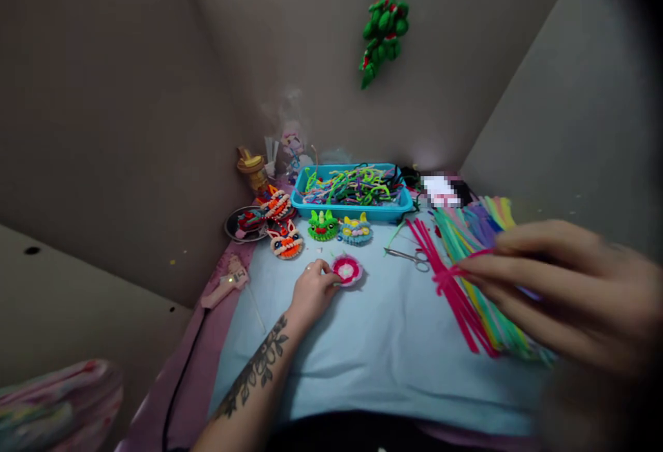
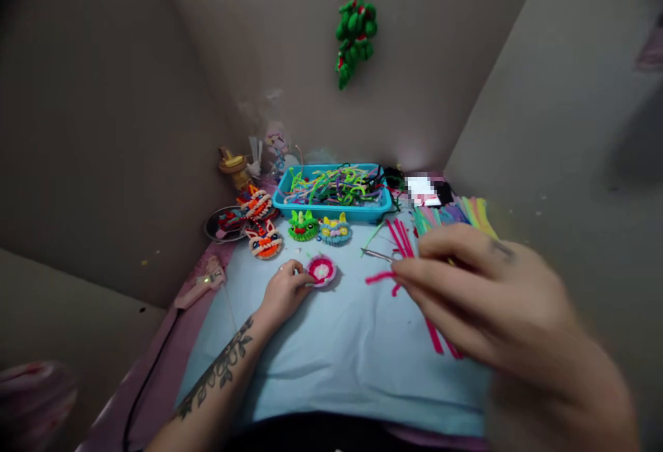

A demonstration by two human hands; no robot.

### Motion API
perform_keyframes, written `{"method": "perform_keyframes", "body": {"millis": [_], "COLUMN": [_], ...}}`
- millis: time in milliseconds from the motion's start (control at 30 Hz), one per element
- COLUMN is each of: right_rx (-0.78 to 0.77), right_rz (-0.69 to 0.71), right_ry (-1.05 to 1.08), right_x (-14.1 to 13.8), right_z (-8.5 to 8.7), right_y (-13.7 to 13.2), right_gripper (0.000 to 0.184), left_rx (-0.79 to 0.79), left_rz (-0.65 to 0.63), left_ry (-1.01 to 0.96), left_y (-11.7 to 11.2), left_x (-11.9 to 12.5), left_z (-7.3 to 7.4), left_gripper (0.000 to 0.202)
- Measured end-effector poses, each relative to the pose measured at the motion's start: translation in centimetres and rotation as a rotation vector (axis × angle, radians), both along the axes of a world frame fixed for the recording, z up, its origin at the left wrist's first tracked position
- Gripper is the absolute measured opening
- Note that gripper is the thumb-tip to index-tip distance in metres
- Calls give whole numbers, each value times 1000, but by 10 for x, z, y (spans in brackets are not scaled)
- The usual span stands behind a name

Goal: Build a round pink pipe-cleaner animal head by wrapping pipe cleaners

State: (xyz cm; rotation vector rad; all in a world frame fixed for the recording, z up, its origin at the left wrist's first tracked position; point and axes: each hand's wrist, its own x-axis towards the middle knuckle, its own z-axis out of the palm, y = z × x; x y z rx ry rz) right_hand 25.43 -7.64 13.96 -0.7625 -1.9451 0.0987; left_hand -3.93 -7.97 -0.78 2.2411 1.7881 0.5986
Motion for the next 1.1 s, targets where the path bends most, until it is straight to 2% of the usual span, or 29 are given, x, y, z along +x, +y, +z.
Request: {"method": "perform_keyframes", "body": {"millis": [67,133,267,333,433,533,633,800,933,1100], "right_rx": [66,71,-56,-81,-135,-203,-275,-387,-406,-424], "right_rz": [96,86,38,4,-62,-23,43,134,125,146], "right_ry": [-148,-171,-71,54,196,217,198,117,126,147], "right_x": [-14,-28,-58,-73,-93,-103,-106,-108,-109,-109], "right_z": [8,9,4,2,-4,-12,-17,-19,-23,-27], "right_y": [33,55,74,80,91,103,114,125,129,131], "right_gripper": [10,12,12,10,10,11,11,12,11,10], "left_rx": [42,90,112,131,169,212,236,202,212,232], "left_rz": [-8,-11,-74,-132,-182,-155,-149,-143,-152,-177], "left_ry": [-77,-195,-360,-399,-489,-513,-421,-390,-372,-348], "left_y": [8,19,49,64,79,88,95,107,111,110], "left_x": [4,8,14,17,18,16,11,2,2,7], "left_z": [10,28,83,109,132,138,136,129,125,129], "left_gripper": [14,14,15,14,20,25,24,20,17,11]}}
